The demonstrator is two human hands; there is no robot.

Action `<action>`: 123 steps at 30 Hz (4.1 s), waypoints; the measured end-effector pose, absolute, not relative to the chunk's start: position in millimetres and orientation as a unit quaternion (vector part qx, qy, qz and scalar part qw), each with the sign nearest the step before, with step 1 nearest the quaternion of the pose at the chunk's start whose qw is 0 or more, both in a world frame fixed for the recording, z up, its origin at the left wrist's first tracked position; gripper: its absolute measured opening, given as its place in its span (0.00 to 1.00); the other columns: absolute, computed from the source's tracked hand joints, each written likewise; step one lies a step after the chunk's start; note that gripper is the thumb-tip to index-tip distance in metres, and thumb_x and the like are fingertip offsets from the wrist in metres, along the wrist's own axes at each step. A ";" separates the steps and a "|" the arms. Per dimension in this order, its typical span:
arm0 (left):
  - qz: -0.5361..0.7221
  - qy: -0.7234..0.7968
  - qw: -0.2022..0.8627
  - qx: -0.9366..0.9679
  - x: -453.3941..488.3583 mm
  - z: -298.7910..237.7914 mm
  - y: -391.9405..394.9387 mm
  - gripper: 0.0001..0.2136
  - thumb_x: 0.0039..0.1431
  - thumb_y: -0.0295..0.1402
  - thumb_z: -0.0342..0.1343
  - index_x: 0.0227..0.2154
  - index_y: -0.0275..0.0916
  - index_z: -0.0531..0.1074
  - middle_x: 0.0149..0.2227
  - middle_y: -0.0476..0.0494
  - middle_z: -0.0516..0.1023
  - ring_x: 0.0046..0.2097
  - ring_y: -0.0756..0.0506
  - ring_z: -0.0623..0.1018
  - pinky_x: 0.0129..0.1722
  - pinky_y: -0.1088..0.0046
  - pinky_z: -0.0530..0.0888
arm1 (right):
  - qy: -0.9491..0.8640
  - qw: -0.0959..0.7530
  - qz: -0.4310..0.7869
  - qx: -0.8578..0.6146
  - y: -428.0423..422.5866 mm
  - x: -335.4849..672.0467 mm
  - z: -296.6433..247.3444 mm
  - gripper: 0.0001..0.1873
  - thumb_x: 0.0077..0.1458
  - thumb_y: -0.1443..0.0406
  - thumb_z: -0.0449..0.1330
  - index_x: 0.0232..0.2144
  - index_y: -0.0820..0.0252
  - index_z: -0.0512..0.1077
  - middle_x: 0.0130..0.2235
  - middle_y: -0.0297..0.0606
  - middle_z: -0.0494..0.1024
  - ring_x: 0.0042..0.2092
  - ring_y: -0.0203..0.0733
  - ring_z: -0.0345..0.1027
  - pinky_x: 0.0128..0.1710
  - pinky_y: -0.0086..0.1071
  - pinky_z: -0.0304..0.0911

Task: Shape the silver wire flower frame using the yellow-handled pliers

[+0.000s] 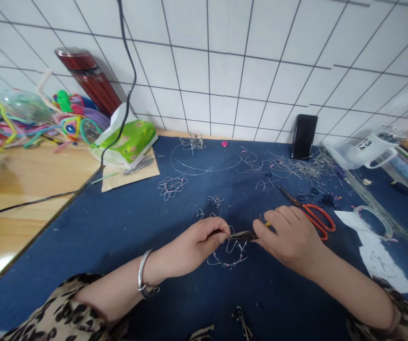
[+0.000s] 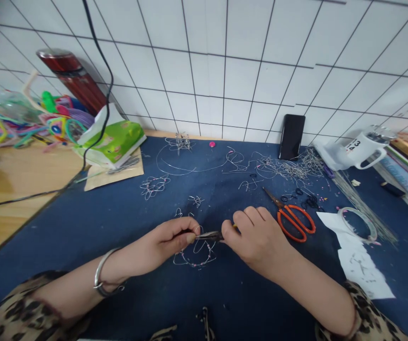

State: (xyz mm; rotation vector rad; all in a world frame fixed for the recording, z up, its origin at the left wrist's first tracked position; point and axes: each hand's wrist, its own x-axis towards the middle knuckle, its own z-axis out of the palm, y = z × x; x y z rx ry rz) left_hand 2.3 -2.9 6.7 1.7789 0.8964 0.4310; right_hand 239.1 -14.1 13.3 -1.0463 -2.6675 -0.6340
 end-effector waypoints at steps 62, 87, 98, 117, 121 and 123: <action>0.065 0.327 0.595 0.732 1.0 1.2 -3.0 0.06 0.58 0.29 0.44 0.32 0.37 0.66 0.25 0.52 0.62 0.25 0.52 0.60 0.25 0.77 0.60 | -0.950 0.062 -0.137 -0.273 -10.7 244.7 23.6 0.10 0.57 0.60 0.52 0.38 0.57 0.69 0.34 0.40 0.69 0.38 0.43 0.58 0.35 0.37 0.52; 0.090 0.315 0.755 0.568 -0.6 -1.7 0.9 0.04 0.55 0.27 0.47 0.27 0.35 0.65 0.21 0.54 0.60 0.22 0.54 0.59 0.23 0.76 0.59 | -0.951 0.095 -0.082 -0.283 -1.8 243.8 -3.0 0.11 0.55 0.58 0.53 0.37 0.57 0.69 0.31 0.38 0.67 0.34 0.40 0.54 0.33 0.34 0.48; 0.116 0.332 0.763 0.542 2.0 -1.4 -0.6 0.04 0.54 0.28 0.48 0.27 0.35 0.65 0.20 0.54 0.60 0.22 0.53 0.60 0.22 0.76 0.58 | -0.947 0.097 -0.110 -0.285 -3.8 242.5 -0.9 0.11 0.55 0.58 0.53 0.34 0.58 0.69 0.28 0.36 0.65 0.32 0.39 0.52 0.29 0.33 0.47; 0.173 0.347 0.761 0.520 -1.6 -3.7 1.1 0.05 0.54 0.31 0.52 0.31 0.34 0.68 0.21 0.53 0.64 0.22 0.53 0.62 0.24 0.76 0.60 | -0.906 0.127 0.119 -0.386 -7.7 239.9 -8.9 0.15 0.57 0.54 0.50 0.31 0.59 0.68 0.28 0.34 0.66 0.32 0.35 0.58 0.32 0.28 0.53; 0.174 0.350 0.748 0.537 -1.5 -1.6 1.2 0.04 0.53 0.30 0.53 0.30 0.35 0.68 0.21 0.54 0.64 0.22 0.54 0.62 0.24 0.77 0.60 | -0.902 0.143 0.126 -0.388 -8.8 238.1 -10.0 0.16 0.57 0.54 0.50 0.30 0.59 0.68 0.28 0.34 0.66 0.32 0.34 0.58 0.31 0.27 0.53; 0.170 0.356 0.733 0.555 -1.5 0.0 0.8 0.04 0.53 0.30 0.53 0.30 0.35 0.68 0.21 0.54 0.64 0.23 0.53 0.62 0.24 0.77 0.61 | -0.900 0.148 0.130 -0.389 -9.3 237.2 -10.4 0.16 0.57 0.54 0.50 0.31 0.59 0.69 0.28 0.34 0.66 0.32 0.35 0.59 0.31 0.28 0.53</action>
